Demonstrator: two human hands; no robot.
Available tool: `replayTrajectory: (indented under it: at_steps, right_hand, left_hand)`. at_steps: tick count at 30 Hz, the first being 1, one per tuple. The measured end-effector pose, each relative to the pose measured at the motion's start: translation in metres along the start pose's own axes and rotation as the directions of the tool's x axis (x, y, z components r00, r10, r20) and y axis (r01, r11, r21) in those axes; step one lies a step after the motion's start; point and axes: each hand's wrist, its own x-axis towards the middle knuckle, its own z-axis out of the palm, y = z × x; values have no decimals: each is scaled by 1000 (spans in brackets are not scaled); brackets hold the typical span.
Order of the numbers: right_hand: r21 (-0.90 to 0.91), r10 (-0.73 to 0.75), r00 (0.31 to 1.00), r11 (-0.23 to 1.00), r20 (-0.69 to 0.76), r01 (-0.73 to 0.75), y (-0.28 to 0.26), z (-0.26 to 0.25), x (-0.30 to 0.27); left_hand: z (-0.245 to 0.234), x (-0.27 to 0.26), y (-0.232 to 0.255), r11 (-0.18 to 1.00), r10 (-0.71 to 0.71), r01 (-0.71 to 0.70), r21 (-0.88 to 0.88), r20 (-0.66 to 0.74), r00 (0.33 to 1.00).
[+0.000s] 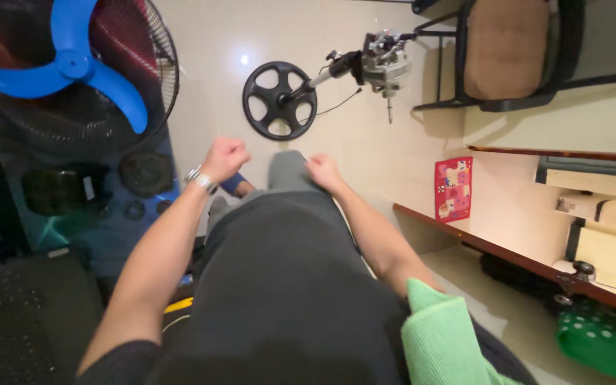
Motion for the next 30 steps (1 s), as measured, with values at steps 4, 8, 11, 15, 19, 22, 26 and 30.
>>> replayTrajectory:
  at_steps: [4, 8, 11, 15, 19, 22, 26, 30]
  right_hand:
    - [79, 244, 944, 970, -223, -232, 49, -36, -55]
    - [179, 504, 855, 858, -120, -481, 77, -52, -98]
    - [174, 491, 868, 863, -70, -474, 94, -69, -110]
    - [114, 410, 912, 907, -21, -405, 121, -117, -100]
    - [2, 407, 912, 913, 47, -407, 155, -179, -84]
    - [124, 426, 905, 897, 17, -425, 173, -212, -72]
    - [143, 531, 847, 837, 18, -527, 191, -241, -70]
    - [100, 571, 820, 815, 19, -570, 193, -239, -76]
  left_hand:
    - [33, 80, 53, 970, 127, -123, 208, -6, 992]
    - [71, 158, 99, 873, 355, -349, 340, 48, 934]
    - [104, 209, 115, 734, 527, -486, 475, 52, 848]
    - [130, 271, 122, 661, 393, -473, 583, 269, 880]
    - [138, 299, 110, 792, 137, -301, 531, 327, 935]
    - [143, 308, 98, 755, 0, -225, 616, 343, 940]
    - [138, 295, 96, 794, 225, -365, 486, 323, 919]
    - [134, 299, 92, 739, -6, -201, 643, 305, 952]
